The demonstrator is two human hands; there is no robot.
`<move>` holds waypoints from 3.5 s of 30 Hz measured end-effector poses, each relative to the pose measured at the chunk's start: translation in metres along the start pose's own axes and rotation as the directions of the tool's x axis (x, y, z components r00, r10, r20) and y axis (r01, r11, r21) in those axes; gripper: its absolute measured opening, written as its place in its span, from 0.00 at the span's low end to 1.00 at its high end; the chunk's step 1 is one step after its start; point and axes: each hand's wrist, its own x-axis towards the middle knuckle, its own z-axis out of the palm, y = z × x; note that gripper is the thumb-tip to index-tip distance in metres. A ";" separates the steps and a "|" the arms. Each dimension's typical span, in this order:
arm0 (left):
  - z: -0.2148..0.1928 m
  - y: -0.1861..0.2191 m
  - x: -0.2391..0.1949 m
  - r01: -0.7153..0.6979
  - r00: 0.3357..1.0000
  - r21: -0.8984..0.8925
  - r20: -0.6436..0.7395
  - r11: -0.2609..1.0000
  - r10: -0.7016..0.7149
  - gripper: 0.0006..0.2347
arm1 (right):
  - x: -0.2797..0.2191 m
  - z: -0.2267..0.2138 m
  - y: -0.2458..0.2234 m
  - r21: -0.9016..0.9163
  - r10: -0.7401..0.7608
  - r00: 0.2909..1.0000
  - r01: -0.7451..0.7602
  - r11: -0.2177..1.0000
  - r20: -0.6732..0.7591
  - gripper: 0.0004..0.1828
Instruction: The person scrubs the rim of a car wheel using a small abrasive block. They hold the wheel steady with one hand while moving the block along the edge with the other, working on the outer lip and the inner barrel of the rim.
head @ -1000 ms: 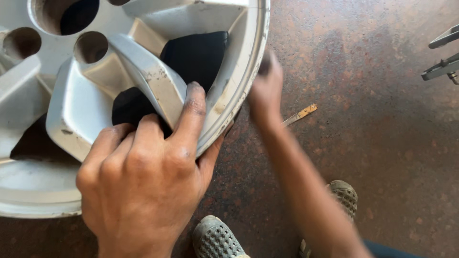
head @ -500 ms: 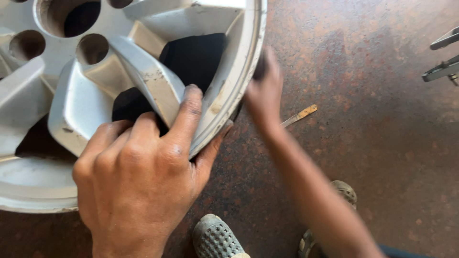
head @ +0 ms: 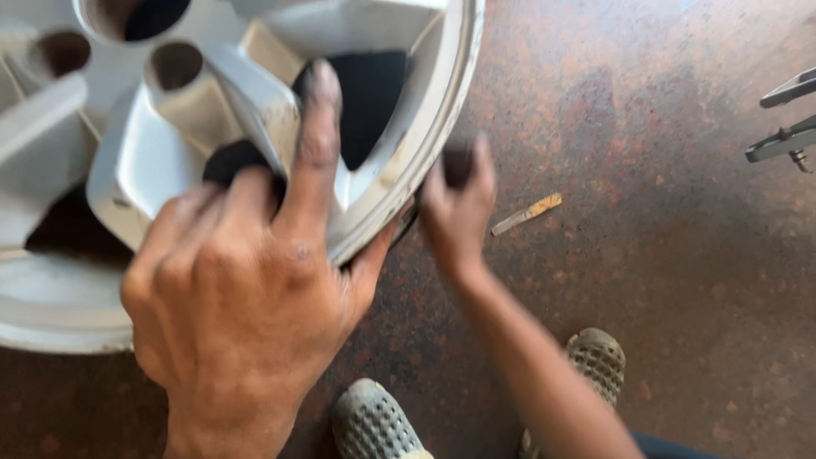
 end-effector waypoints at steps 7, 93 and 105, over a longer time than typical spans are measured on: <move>-0.001 -0.002 -0.002 -0.028 0.998 -0.018 -0.060 0.999 0.027 0.37 | 0.008 0.000 0.000 -0.002 -0.062 0.998 0.062 0.998 -0.010 0.14; 0.007 -0.030 -0.016 -0.022 1.000 -0.152 -0.018 0.988 0.019 0.44 | 0.077 0.009 0.040 0.153 -0.413 0.897 0.391 0.908 0.158 0.07; 0.013 -0.040 -0.004 -0.072 0.997 -0.123 0.032 0.990 0.077 0.44 | 0.148 0.022 0.091 0.290 -0.548 0.802 0.479 0.828 0.240 0.16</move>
